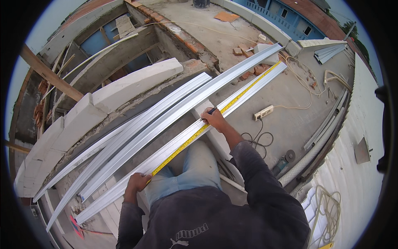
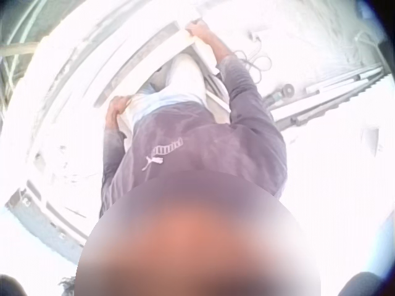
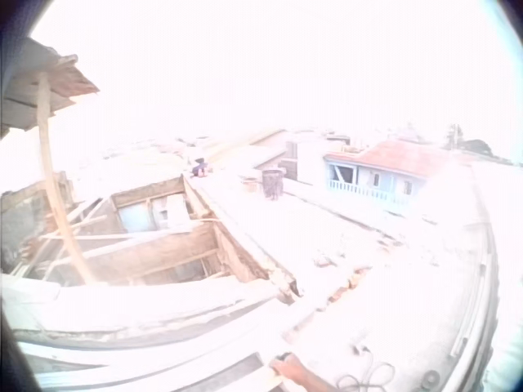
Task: The person measures and cuts long white metal profiles on a rooftop using a tape measure, spirit level, and angle grinder. They repeatedly measure, mark, and cut the profiles to length.
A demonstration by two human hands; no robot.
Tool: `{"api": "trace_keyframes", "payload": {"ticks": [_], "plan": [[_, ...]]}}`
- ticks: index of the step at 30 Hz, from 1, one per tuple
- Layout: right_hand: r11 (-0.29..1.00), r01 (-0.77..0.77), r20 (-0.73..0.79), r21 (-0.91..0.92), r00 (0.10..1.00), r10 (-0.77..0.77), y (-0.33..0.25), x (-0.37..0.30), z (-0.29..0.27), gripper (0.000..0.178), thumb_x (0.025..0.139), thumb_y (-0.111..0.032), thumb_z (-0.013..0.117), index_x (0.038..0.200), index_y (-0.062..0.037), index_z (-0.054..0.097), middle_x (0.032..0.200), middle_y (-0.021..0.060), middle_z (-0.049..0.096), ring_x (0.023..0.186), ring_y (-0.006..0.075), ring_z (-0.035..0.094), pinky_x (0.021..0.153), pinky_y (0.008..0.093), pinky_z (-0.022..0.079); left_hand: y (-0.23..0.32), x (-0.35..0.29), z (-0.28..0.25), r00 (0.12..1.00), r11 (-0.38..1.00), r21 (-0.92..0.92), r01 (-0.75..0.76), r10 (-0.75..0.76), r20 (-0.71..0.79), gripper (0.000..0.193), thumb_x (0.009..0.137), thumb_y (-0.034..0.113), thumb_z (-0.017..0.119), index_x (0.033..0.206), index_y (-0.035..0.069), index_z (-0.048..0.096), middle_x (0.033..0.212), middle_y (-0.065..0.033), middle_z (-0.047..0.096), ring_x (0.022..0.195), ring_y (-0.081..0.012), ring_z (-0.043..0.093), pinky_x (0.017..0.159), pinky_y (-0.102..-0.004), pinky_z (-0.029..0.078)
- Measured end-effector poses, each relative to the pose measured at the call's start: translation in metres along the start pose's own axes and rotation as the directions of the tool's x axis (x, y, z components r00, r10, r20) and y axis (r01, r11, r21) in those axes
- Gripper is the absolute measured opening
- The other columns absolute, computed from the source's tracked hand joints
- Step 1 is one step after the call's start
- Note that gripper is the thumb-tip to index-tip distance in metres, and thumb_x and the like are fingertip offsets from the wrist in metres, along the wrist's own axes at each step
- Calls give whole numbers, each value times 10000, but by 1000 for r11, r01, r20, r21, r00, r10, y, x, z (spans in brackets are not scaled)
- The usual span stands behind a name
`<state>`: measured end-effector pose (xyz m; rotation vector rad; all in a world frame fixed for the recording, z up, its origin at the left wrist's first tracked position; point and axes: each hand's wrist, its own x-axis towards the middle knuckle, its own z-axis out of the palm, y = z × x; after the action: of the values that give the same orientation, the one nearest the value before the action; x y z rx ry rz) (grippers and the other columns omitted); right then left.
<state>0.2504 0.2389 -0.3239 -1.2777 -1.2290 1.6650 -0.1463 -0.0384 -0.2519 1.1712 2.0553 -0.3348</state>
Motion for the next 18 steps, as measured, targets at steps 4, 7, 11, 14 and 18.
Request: {"api": "trace_keyframes", "payload": {"ticks": [4,7,11,14,18], "plan": [[815,404,-399,415,886,-235,-10,-87,-18,296,1106,-294,510,1044,-39,647,966,83,704,691,154,696,603,293,583,-6,-19,26,987,988,-135,-73,91,134,728,887,683,673,1118,4,799,1082,-278,766,1040,-390,754,912,-460,569],[843,337,-656,420,754,25,13,-143,-7,309,1123,-333,497,1076,-48,608,988,88,672,704,190,706,596,309,580,0,-20,44,978,994,47,-97,86,188,715,910,636,655,1186,-13,771,1118,-291,754,1073,-382,741,916,-446,557],[825,-272,-317,494,828,463,46,-185,28,426,1087,-444,590,1122,-20,619,1031,106,668,803,228,723,688,334,584,13,-22,42,881,918,55,-393,358,310,633,960,541,624,1152,-47,760,1129,-282,746,1097,-376,721,900,-457,546],[872,-356,-31,335,921,388,50,-200,68,553,1090,-516,573,1253,12,598,1130,142,659,913,241,747,777,358,603,27,-30,35,869,916,-49,-398,394,300,550,983,459,620,1184,-38,744,1119,-244,745,1056,-332,711,878,-432,539],[949,-275,223,157,946,237,41,-204,122,574,1096,-533,556,1383,-36,573,1228,138,669,1055,217,726,873,338,587,43,-52,44,936,868,-451,-207,310,166,462,1022,366,620,1302,4,674,1052,-131,715,900,-207,664,815,-355,520]]}}
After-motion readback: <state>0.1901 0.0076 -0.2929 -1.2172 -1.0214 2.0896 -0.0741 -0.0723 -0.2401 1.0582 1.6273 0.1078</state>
